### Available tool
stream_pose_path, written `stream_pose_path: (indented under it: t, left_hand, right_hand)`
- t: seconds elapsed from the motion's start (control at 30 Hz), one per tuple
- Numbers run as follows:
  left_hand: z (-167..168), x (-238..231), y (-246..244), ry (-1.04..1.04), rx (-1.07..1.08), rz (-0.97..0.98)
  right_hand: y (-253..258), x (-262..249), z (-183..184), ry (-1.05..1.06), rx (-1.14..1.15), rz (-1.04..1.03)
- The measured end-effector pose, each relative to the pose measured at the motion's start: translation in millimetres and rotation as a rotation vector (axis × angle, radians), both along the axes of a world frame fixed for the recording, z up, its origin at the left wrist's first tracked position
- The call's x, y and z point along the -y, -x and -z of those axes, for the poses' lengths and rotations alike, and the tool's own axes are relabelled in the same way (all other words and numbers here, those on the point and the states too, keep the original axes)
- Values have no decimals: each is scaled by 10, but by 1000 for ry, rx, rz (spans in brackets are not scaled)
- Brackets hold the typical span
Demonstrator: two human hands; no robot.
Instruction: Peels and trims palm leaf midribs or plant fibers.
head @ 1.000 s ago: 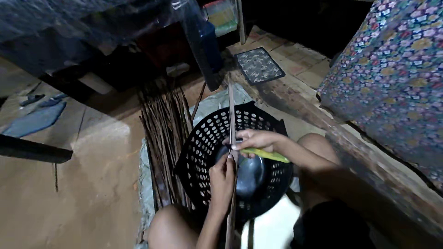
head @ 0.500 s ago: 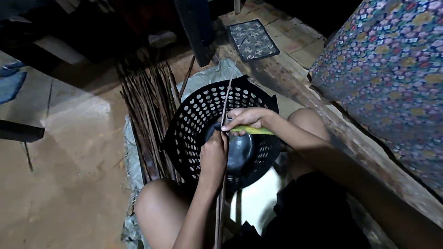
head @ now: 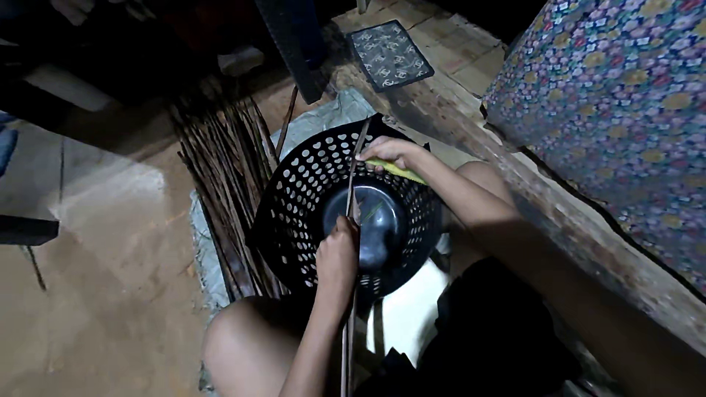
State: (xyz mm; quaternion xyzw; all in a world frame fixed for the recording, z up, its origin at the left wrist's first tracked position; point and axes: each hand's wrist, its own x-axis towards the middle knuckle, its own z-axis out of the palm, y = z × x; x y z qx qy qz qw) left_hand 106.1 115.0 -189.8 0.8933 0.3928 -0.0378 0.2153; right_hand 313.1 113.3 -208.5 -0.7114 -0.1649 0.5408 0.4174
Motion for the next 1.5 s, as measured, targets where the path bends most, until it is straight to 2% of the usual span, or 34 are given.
stream_pose_path:
  t: [0.1,0.27,0.43,0.63,0.8,1.5]
  left_hand:
    - [58,-33,65,-36,58,0]
    - [116,-102,86,-97,125,-9]
    - [192,-141,96,-183,310,32]
    - [336,-182,87,-255,528,77]
    - [334,-183,69,-194,524,48]
    - [320,-185,31,-150,452,26]
  right_hand:
    - [14,24,-40,-2,-40,-30]
    - [413,162,-70,-68,-129,-366]
    - [476,171,-66,-95,-327,-380]
    - [427,171,-78,-127,-390,-395]
    - [456,148,-93,-96,-269,-345]
    - [364,127,-37,-81,-139,-310]
